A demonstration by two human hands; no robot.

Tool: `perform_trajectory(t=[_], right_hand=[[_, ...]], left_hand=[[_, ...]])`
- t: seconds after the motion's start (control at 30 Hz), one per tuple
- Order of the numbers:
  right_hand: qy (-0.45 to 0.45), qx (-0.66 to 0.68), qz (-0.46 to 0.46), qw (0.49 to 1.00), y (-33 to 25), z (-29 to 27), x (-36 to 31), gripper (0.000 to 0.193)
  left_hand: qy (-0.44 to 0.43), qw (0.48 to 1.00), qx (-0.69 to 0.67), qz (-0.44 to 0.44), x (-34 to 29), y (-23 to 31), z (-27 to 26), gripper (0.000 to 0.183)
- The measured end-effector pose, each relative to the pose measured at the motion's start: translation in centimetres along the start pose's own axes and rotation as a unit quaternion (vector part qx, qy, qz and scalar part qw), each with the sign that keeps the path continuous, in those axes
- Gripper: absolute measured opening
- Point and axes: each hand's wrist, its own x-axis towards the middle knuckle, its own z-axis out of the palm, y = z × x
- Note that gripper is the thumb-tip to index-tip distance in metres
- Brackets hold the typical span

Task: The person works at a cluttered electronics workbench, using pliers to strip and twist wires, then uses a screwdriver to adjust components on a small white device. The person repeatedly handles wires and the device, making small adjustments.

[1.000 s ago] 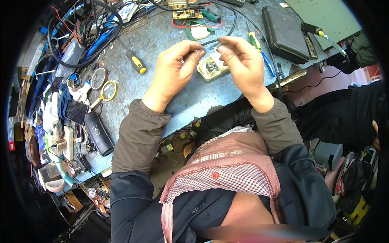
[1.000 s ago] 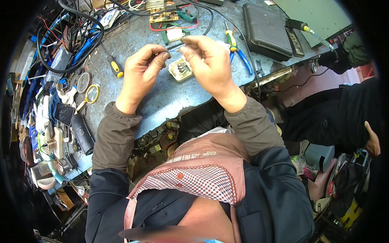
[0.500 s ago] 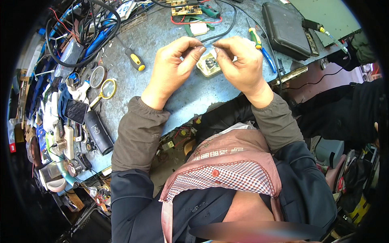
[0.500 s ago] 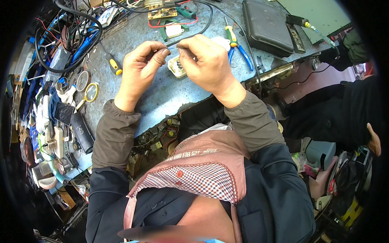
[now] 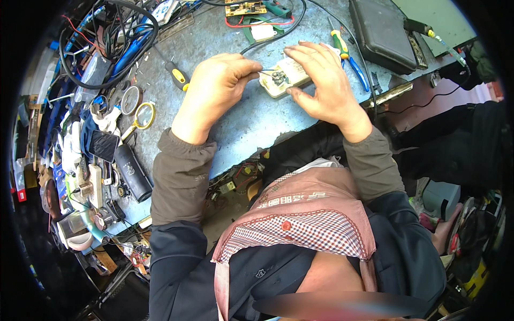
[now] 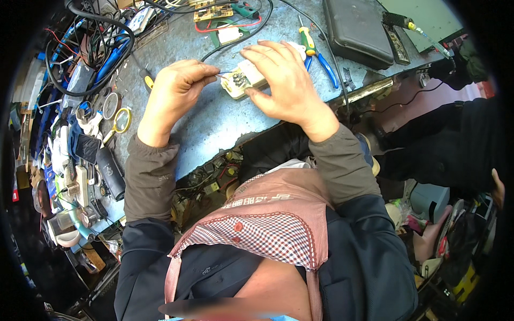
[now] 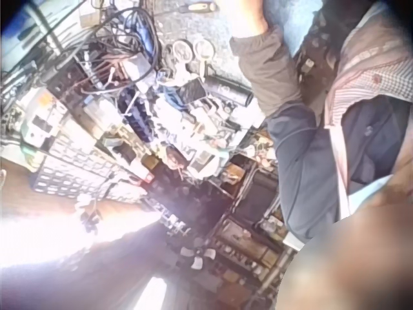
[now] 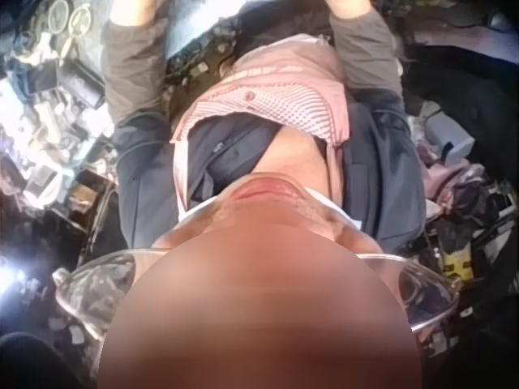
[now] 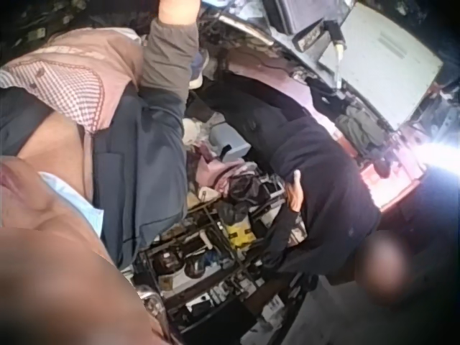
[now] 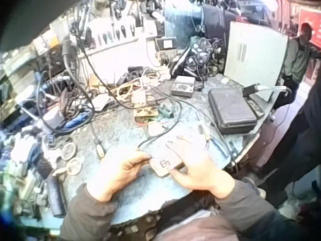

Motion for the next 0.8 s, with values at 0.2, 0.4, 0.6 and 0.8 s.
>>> perform_trajectory(t=[0.2, 0.4, 0.6, 0.8], right_hand=[[-0.078, -0.052, 0.0, 0.996, 2.0, 0.0, -1.0, 0.072], [-0.024, -0.083, 0.026, 0.996, 1.5, 0.4, -0.9, 0.065], [0.01, 0.022, -0.038, 0.999, 1.6, 2.6, 0.7, 0.029], [0.04, -0.002, -0.007, 0.999, 0.6, 3.2, 1.0, 0.014]], left_hand=[[-0.009, 0.992, 0.11, 0.055, 0.4, 0.9, 0.7, 0.013], [-0.021, 0.999, 0.03, -0.004, 0.2, 0.2, 2.4, 0.017], [-0.034, 0.993, -0.082, -0.077, 0.4, -0.9, 3.2, 0.022], [-0.052, 0.998, 0.032, 0.029, 0.3, -2.4, 1.3, 0.019]])
